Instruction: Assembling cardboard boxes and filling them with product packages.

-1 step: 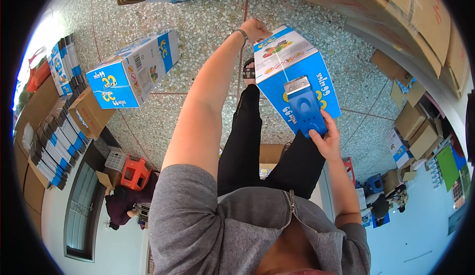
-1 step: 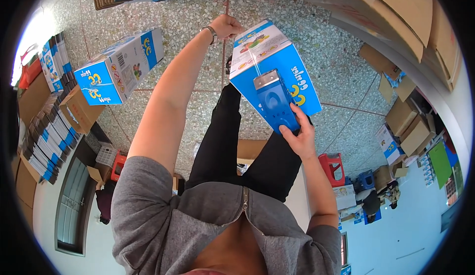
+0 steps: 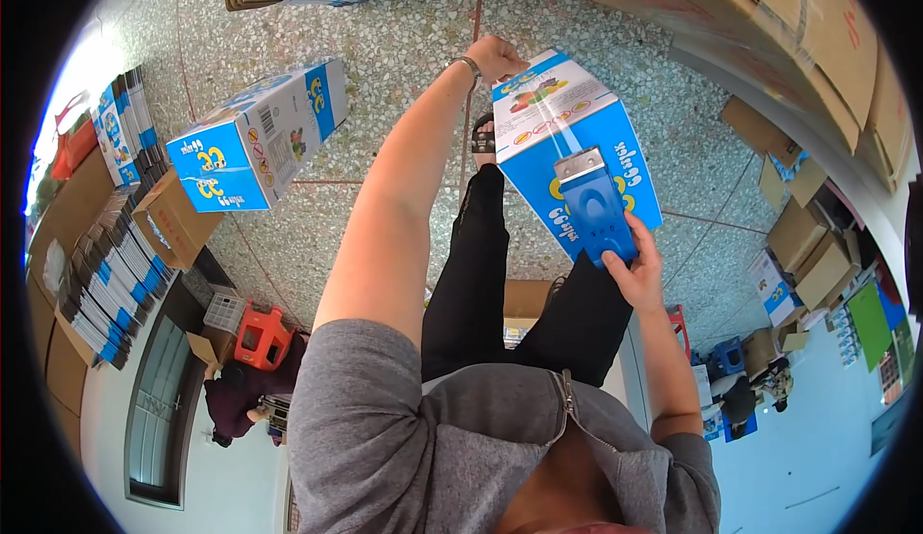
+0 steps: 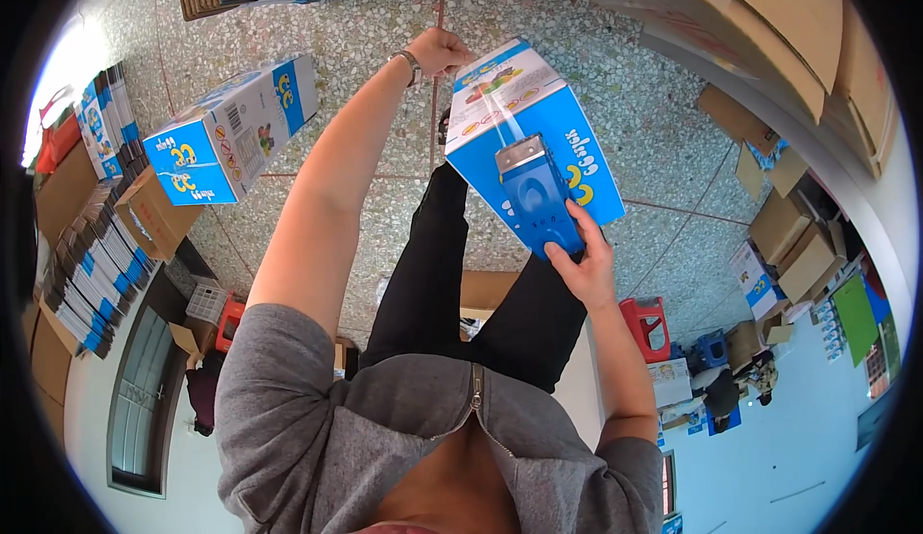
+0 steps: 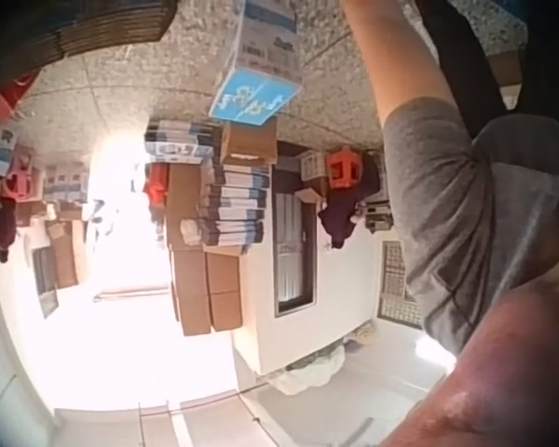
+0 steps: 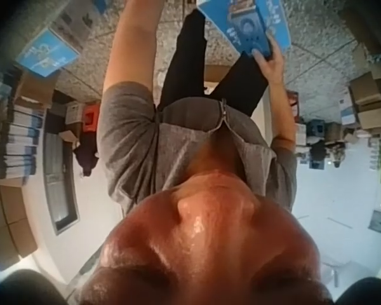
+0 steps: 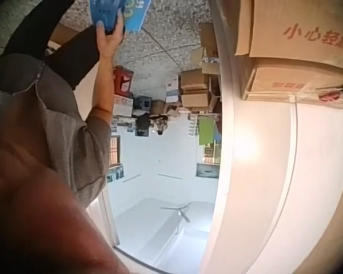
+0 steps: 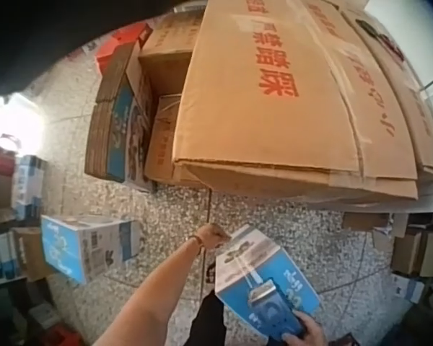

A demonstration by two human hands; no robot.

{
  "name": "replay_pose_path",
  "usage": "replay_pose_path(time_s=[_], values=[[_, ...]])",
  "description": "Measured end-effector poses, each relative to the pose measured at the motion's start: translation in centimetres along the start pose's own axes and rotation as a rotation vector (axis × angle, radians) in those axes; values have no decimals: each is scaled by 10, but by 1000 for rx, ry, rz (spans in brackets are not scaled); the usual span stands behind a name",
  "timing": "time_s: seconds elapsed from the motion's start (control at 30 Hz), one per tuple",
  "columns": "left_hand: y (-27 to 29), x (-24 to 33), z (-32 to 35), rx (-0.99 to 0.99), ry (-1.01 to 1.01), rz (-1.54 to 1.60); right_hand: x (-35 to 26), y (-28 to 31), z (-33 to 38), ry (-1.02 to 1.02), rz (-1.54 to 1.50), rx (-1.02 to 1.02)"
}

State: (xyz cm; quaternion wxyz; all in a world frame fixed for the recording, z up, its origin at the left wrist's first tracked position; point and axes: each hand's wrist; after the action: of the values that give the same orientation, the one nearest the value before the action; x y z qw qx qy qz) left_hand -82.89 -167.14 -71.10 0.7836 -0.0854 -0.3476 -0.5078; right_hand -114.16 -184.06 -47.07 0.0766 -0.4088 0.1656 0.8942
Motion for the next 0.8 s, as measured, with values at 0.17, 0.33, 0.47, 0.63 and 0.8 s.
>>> replay_pose_path(time_s=[0.17, 0.33, 0.47, 0.63, 0.8], values=[[-7, -3, -8, -5, -4, 32, 10, 4, -4, -19, 16, 13], [-23, -19, -17, -20, 4, 63, 17, 3, -7, -52, 42, 24], [-51, -40, -19, 9, -11, 26, 30, -3, -16, 8, 77, 74], [-97, -42, -1, 152, 54, -1, 53, -2, -23, -81, -2, 76], [-79, -29, 39, 738, -234, -180, 52, 2, -36, -97, -49, 62]])
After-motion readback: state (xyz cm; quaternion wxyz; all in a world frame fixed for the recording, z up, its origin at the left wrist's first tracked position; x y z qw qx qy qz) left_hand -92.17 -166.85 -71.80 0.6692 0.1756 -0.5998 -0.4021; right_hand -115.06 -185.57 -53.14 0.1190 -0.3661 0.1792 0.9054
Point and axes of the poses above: each hand's wrist, its own z-axis away from the middle knuckle, its own y-axis out of the back of the hand, x = y × z, and after that the axes turned 10 degrees about x, right-handed
